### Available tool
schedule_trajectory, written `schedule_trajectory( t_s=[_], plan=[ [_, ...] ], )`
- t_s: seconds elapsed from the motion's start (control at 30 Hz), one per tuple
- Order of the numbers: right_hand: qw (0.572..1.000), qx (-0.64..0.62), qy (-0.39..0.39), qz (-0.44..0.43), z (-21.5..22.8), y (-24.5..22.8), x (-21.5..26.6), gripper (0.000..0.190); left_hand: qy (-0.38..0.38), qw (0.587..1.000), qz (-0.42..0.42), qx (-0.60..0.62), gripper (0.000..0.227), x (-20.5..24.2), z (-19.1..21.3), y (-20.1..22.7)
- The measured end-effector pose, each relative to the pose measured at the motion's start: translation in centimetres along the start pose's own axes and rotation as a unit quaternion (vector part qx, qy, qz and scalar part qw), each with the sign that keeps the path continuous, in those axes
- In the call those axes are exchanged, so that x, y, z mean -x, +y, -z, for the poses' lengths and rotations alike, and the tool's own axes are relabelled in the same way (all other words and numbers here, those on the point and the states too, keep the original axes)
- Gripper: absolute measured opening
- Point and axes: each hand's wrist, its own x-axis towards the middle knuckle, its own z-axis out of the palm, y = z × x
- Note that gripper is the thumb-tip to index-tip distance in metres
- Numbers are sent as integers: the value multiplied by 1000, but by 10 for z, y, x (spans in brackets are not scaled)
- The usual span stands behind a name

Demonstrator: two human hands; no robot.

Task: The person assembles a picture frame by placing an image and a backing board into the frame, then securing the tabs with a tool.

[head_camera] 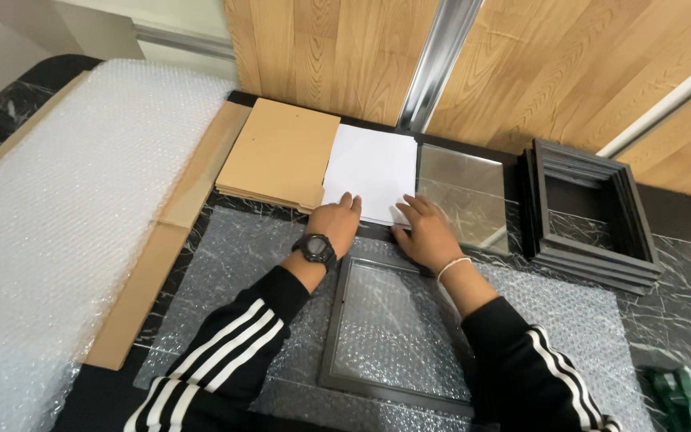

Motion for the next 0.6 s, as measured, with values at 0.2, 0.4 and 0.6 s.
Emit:
schedule_trajectory(
  t_s=[0.2,0.4,0.6],
  plan=[
    [995,10,-51,90,-12,11,-21,40,-24,996,-54,-71,50,-5,-26,-11],
    [986,-44,18,162,-21,20,-23,22,42,994,-89,-49,22,-4,-41,-24],
    [983,-64,32,170,-21,27,-25,22,40,988,-133,-62,3,-17,-38,-35]
  ],
)
